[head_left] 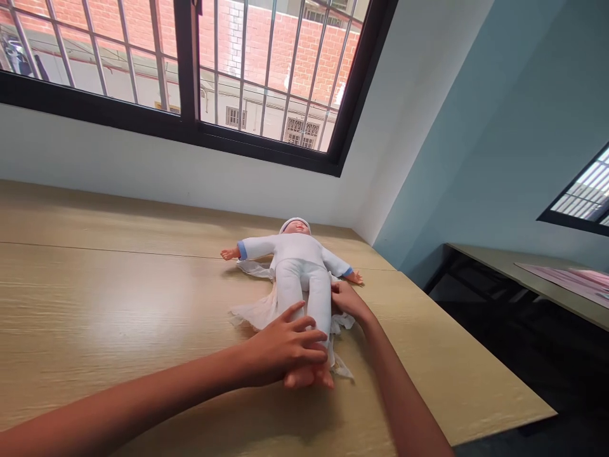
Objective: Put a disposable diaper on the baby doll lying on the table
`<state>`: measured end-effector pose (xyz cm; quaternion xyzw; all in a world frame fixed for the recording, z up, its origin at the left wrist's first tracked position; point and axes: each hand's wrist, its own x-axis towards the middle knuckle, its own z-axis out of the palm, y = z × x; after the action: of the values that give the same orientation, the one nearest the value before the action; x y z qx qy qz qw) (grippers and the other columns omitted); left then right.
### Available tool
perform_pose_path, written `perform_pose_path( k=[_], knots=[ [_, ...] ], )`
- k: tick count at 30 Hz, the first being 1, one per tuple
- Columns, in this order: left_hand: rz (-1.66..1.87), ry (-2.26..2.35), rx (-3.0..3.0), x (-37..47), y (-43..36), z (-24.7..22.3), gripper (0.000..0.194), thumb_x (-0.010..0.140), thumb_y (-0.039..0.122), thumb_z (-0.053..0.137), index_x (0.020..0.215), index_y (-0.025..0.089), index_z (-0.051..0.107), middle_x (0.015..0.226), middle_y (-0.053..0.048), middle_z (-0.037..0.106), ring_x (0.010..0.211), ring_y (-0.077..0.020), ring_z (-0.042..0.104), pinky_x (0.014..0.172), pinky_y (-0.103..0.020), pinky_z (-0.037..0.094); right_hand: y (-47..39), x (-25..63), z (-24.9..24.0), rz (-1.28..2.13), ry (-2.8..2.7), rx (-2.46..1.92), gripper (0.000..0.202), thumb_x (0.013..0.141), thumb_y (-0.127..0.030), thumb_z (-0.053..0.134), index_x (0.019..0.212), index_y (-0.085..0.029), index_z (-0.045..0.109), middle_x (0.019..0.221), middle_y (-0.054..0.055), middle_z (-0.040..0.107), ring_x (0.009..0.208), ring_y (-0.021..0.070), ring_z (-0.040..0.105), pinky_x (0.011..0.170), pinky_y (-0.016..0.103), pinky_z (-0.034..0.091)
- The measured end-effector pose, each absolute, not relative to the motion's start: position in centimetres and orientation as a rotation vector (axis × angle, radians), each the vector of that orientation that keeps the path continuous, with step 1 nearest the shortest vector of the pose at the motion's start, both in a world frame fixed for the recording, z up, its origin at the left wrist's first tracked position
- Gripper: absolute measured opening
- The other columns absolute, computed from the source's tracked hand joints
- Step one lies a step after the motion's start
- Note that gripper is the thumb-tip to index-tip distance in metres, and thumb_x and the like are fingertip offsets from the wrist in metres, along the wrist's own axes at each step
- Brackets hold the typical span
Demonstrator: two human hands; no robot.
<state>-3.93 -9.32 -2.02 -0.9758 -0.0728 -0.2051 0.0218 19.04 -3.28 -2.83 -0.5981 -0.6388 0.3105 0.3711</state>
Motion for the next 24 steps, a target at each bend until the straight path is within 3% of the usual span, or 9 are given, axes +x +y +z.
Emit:
perform_pose_path(
  k=[3, 6, 9, 11, 14, 16, 17, 20, 24],
  knots=[
    [-0.582, -0.205, -3.038, -4.1, -9.4, -1.4, 0.020, 0.090, 0.021, 0.057, 0.109, 0.025, 0.058, 0.123, -0.002, 0.062, 0.112, -0.0225, 0.054, 0.115, -0.049, 0.018, -2.7, 19.4, -2.6, 0.671, -1.598, -1.550, 0.031, 0.082, -0.038, 0.046, 0.074, -0.015, 0.064, 0.067, 0.006, 0.064, 0.063, 0.0194, 0.060, 0.060, 0.030, 0.049],
    [-0.510, -0.213, -3.097, -5.0, -9.3, -0.6, 0.038, 0.088, 0.017, 0.058, 0.125, 0.027, 0.053, 0.135, -0.003, 0.056, 0.122, -0.0247, 0.051, 0.114, -0.050, 0.024, -2.8, 19.0, -2.0, 0.515, -1.548, -1.570, 0.037, 0.089, -0.042, 0.037, 0.090, -0.015, 0.063, 0.090, 0.010, 0.068, 0.078, 0.0214, 0.064, 0.073, 0.033, 0.051],
    [-0.368, -0.328, -3.169, -6.5, -8.8, 0.2, 0.067, 0.081, 0.005, 0.058, 0.141, 0.025, 0.039, 0.149, -0.008, 0.042, 0.137, -0.0282, 0.038, 0.115, -0.051, 0.027, -4.1, 17.5, -1.2, 0.373, -1.543, -1.581, 0.037, 0.087, -0.046, 0.048, 0.104, -0.015, 0.059, 0.110, 0.014, 0.063, 0.088, 0.0236, 0.061, 0.084, 0.040, 0.048],
    [-0.229, -0.421, -3.222, -7.4, -8.3, 1.0, 0.074, 0.074, -0.001, 0.057, 0.143, 0.018, 0.037, 0.149, -0.012, 0.042, 0.141, -0.0283, 0.032, 0.116, -0.053, 0.023, -5.5, 16.1, -0.6, 0.289, -1.651, -1.536, 0.032, 0.086, -0.041, 0.055, 0.105, -0.016, 0.059, 0.115, 0.014, 0.061, 0.093, 0.0244, 0.060, 0.089, 0.042, 0.045],
    [-0.160, -0.522, -3.266, -7.9, -7.9, 2.1, 0.047, 0.074, 0.003, 0.060, 0.120, 0.016, 0.058, 0.133, -0.008, 0.058, 0.142, -0.0260, 0.031, 0.118, -0.055, 0.017, -7.4, 14.3, 0.1, 0.116, -2.125, -1.387, 0.016, 0.093, -0.028, 0.049, 0.096, -0.019, 0.061, 0.100, 0.008, 0.067, 0.096, 0.0234, 0.061, 0.094, 0.043, 0.042],
    [-0.197, -0.603, -3.243, -7.5, -7.8, 2.5, 0.013, 0.081, 0.012, 0.061, 0.092, 0.017, 0.066, 0.114, -0.005, 0.067, 0.135, -0.0258, 0.040, 0.117, -0.054, 0.021, -8.2, 13.6, 0.5, 0.092, -2.352, -1.341, 0.014, 0.094, -0.021, 0.046, 0.093, -0.019, 0.061, 0.094, 0.005, 0.069, 0.096, 0.0214, 0.062, 0.105, 0.047, 0.033],
    [-0.210, -0.639, -3.211, -7.2, -7.7, 2.5, 0.006, 0.085, 0.017, 0.061, 0.082, 0.017, 0.066, 0.104, -0.004, 0.069, 0.128, -0.0259, 0.047, 0.115, -0.055, 0.025, -8.5, 13.5, 0.6, 0.110, -2.428, -1.323, 0.014, 0.094, -0.019, 0.047, 0.095, -0.019, 0.060, 0.095, 0.004, 0.069, 0.098, 0.0209, 0.062, 0.110, 0.050, 0.027],
    [-0.185, -0.700, -3.045, -6.3, -7.5, 1.9, 0.024, 0.089, 0.020, 0.060, 0.065, 0.017, 0.063, 0.076, -0.002, 0.067, 0.101, -0.0243, 0.058, 0.110, -0.060, 0.028, -8.9, 13.7, 0.9, 0.213, -2.568, -1.271, 0.012, 0.091, -0.017, 0.048, 0.099, -0.019, 0.058, 0.098, 0.003, 0.069, 0.107, 0.0208, 0.059, 0.115, 0.056, 0.014],
    [-0.150, -0.716, -2.925, -6.5, -6.4, 0.4, 0.025, 0.082, 0.000, 0.054, 0.064, 0.017, 0.058, 0.064, 0.000, 0.062, 0.091, -0.0217, 0.059, 0.111, -0.062, 0.023, -8.6, 15.1, 1.4, 0.167, -2.733, -1.300, 0.010, 0.089, -0.015, 0.048, 0.085, -0.019, 0.057, 0.088, 0.003, 0.064, 0.101, 0.0222, 0.058, 0.110, 0.063, 0.019]
  ],
)
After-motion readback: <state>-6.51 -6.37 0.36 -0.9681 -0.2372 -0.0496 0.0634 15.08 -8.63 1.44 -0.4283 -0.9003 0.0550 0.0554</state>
